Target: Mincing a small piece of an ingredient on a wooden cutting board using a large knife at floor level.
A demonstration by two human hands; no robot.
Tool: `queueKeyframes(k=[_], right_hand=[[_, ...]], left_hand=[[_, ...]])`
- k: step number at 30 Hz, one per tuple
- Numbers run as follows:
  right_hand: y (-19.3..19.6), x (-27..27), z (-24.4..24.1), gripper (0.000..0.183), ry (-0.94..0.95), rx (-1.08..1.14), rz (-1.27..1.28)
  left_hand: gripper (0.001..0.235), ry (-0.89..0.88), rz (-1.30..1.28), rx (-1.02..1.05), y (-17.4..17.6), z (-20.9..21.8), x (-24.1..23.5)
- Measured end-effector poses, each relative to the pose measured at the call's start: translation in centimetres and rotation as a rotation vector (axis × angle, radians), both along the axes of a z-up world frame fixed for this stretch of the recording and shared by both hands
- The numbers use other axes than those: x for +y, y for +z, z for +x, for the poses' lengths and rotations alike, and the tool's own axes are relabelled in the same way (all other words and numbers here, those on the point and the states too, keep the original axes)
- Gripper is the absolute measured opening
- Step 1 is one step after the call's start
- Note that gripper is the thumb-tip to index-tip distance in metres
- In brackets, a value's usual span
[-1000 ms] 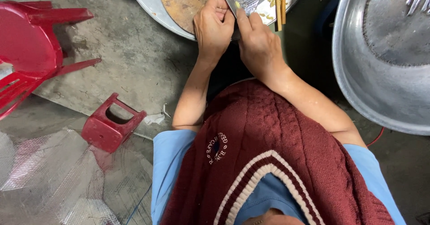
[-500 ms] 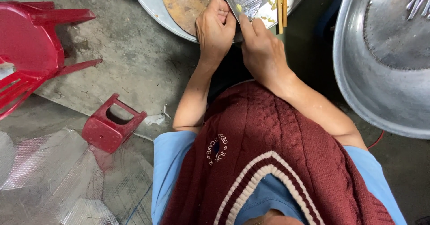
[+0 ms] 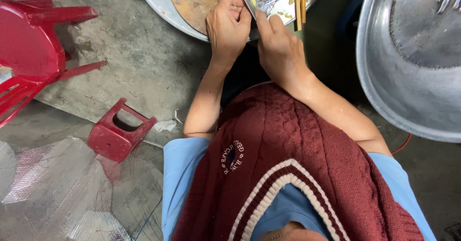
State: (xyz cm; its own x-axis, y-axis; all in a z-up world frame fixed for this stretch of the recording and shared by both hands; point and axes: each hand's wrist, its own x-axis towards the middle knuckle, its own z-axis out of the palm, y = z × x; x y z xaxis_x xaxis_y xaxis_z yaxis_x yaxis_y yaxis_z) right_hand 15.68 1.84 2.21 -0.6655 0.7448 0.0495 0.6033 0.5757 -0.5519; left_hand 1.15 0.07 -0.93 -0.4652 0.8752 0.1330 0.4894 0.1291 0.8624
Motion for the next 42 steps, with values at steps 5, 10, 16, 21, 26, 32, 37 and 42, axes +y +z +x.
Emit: queueKeyframes(k=[5,10,16,21,26,32,37,42], right_hand=[[0.6,2.0,0.9,0.037,0.03,0.157,-0.034],[1.7,2.7,3.4,0.026,-0.028,0.365,-0.426],[-0.4,2.0,4.7,0.026,-0.074,0.412,-0.508],[-0.8,1.8,4.8,0.021,-0.178,0.488,-0.72],[-0.5,1.6,3.7,0.013,-0.2,0.503,-0.766],[-2.0,2.6,2.6,0.018,-0.098,0.458,-0.602],[-1.9,3.4,2.7,0.014,-0.021,0.382,-0.284],[-2.0,2.8,2.8,0.018,-0.038,0.374,-0.333]], left_hand=[[0.006,-0.026,-0.026,-0.01,-0.7,-0.2,-0.2],[0.013,-0.053,-0.031,0.231,-0.6,0.1,-0.8],[0.019,-0.053,-0.01,0.408,-1.7,-0.2,-1.0],[0.026,-0.072,-0.028,0.423,-1.1,0.0,-1.8],[0.024,-0.084,-0.034,0.298,-0.7,-0.4,-2.5],[0.009,0.044,-0.006,0.253,-0.6,0.2,-1.7],[0.008,0.058,-0.036,0.302,-1.0,0.3,-1.7],[0.013,0.053,-0.045,0.287,-1.3,0.4,-1.9]])
